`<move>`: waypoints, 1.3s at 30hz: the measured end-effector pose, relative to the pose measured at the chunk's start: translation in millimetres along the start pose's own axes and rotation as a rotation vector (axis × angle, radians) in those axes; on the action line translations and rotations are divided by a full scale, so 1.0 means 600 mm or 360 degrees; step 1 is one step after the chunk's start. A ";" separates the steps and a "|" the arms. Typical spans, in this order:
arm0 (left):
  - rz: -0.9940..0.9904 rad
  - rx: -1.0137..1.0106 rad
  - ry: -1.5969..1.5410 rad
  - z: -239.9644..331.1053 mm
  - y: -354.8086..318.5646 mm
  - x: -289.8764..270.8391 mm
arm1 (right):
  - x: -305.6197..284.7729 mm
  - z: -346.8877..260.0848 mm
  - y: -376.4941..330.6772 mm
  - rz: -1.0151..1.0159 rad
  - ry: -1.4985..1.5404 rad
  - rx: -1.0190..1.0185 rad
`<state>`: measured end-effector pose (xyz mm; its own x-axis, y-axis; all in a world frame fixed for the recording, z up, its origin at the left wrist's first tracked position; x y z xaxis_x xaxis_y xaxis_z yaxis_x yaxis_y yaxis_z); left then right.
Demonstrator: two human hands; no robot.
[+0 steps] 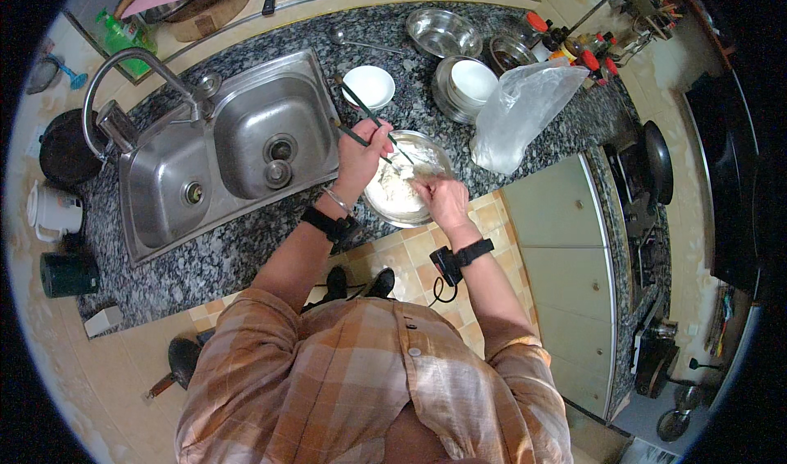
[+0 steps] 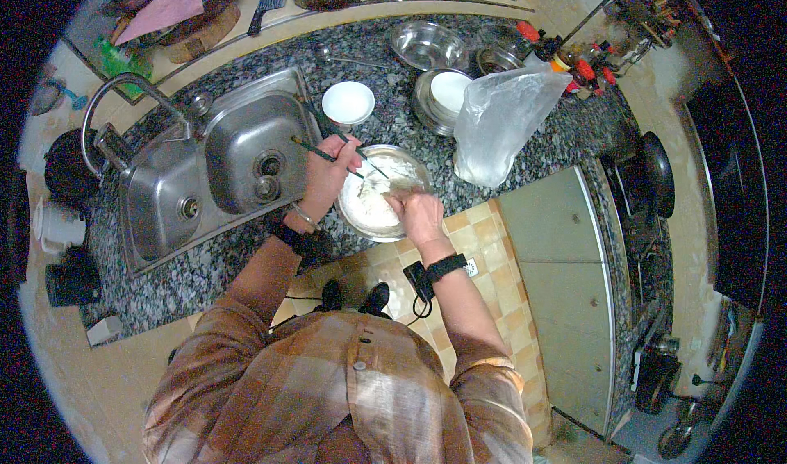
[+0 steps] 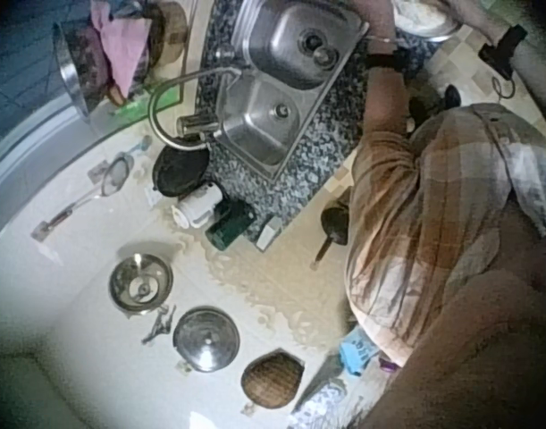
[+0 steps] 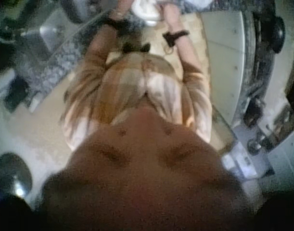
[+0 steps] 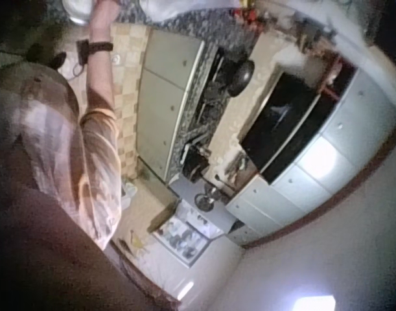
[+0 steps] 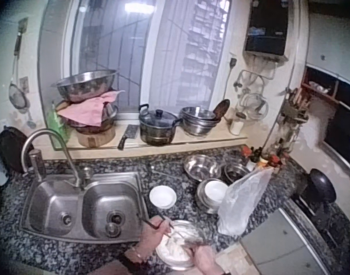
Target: The person mixes a white dough-like substance in a metal bowl using chopsticks, then switches to using their right hand to knead and combine the mixture. They add more white powder from a plastic bag and continue mixing by hand.
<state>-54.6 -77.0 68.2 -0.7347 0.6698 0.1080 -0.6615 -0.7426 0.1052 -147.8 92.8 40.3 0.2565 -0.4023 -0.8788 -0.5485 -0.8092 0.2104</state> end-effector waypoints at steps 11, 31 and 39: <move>0.0381 -0.0217 -0.0094 -0.002 -0.032 0.018 | 0.025 -0.055 0.023 0.0105 -0.0018 -0.0095; 0.0378 0.0035 -0.0297 0.056 -0.048 -0.116 | -0.027 0.026 0.014 0.0157 0.0114 0.0106; 0.0343 -0.0162 -0.0608 0.042 -0.071 -0.139 | -0.034 -0.033 0.028 0.0207 0.0465 0.0133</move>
<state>39.0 -101.1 79.8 -0.7617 0.4395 0.4761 -0.5248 -0.8494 -0.0555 -146.6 78.8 70.2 0.3905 -0.6157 -0.6844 -0.6520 -0.7098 0.2666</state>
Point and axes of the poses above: each hand's wrist, its own y-axis towards the middle knuckle, its own x-axis out of the palm, z = x × y, the point moved 3 cm from there along y, towards the middle knuckle, and after that the axes turned 4 degrees about y, right-handed, at the moved point
